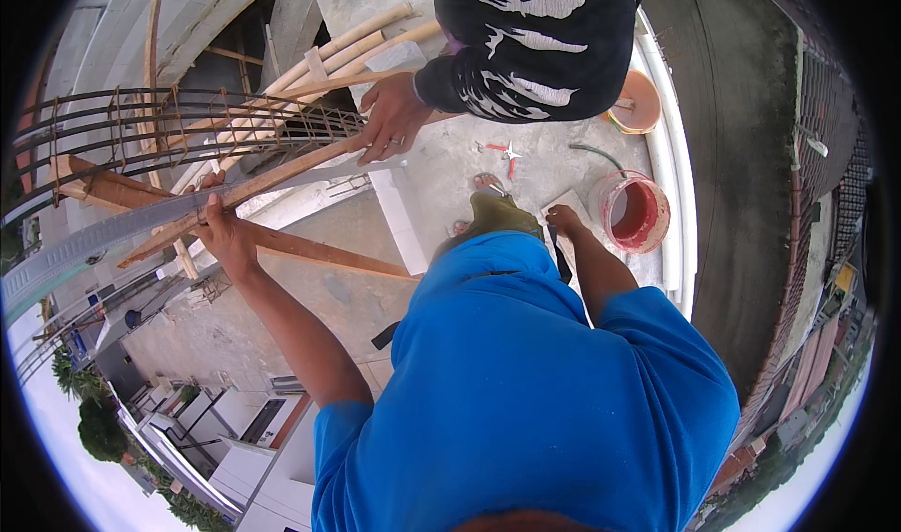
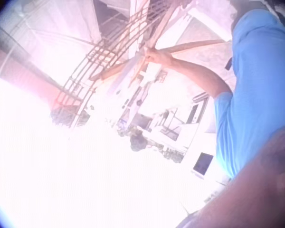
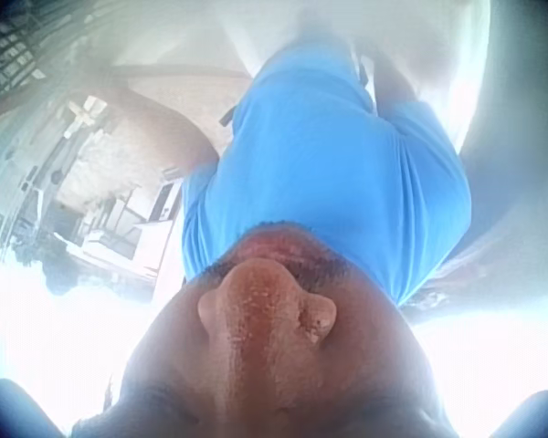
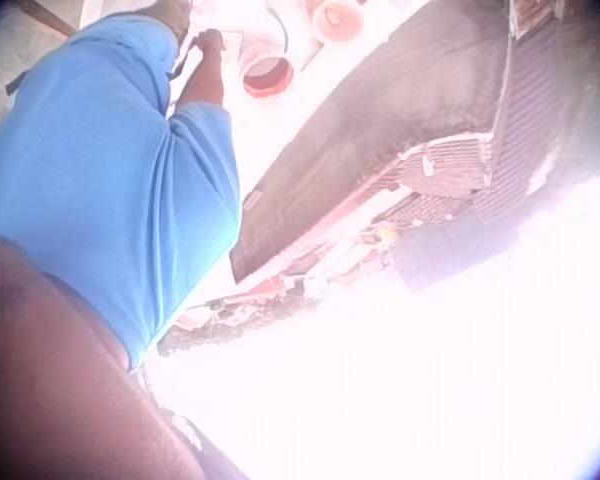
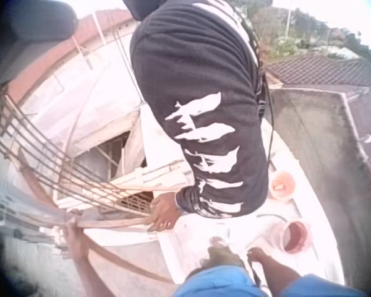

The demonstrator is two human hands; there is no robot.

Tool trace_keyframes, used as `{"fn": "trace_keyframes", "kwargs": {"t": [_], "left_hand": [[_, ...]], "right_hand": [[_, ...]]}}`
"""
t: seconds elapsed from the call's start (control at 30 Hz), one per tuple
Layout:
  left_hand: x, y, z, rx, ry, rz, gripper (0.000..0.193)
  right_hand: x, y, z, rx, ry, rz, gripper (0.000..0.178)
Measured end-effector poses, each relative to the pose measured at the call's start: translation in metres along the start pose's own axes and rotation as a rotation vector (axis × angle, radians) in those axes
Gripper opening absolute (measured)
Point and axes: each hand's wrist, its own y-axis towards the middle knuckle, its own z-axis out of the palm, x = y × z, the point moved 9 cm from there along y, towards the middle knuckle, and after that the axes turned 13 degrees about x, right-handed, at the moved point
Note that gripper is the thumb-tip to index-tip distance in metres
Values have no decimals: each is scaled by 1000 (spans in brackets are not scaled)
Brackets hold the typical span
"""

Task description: The person assembles a wooden scaffolding structure on a construction site. They position wooden planks against a vertical metal frame, use a spirit level to check alignment, and secure the planks with nails using a hammer. Another worker assists by holding the frame and handing over tools.

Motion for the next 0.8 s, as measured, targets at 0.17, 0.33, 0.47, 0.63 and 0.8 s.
{"fn": "trace_keyframes", "kwargs": {"t": [0.17,0.33,0.47,0.63,0.8], "left_hand": [[3,1,-4,-27,47,-23,50],[-3,-2,4,-46,35,-8,50],[1,-3,-3,-45,10,12,50],[-4,-1,-2,-37,61,25,46],[11,-8,-20,-82,97,47,41]], "right_hand": [[-69,4,-67,-277,777,327,39],[-103,47,-115,-266,844,288,41],[-106,65,-133,-183,862,278,43],[-100,70,-123,-79,817,254,43],[-101,70,-104,18,699,195,47]]}}
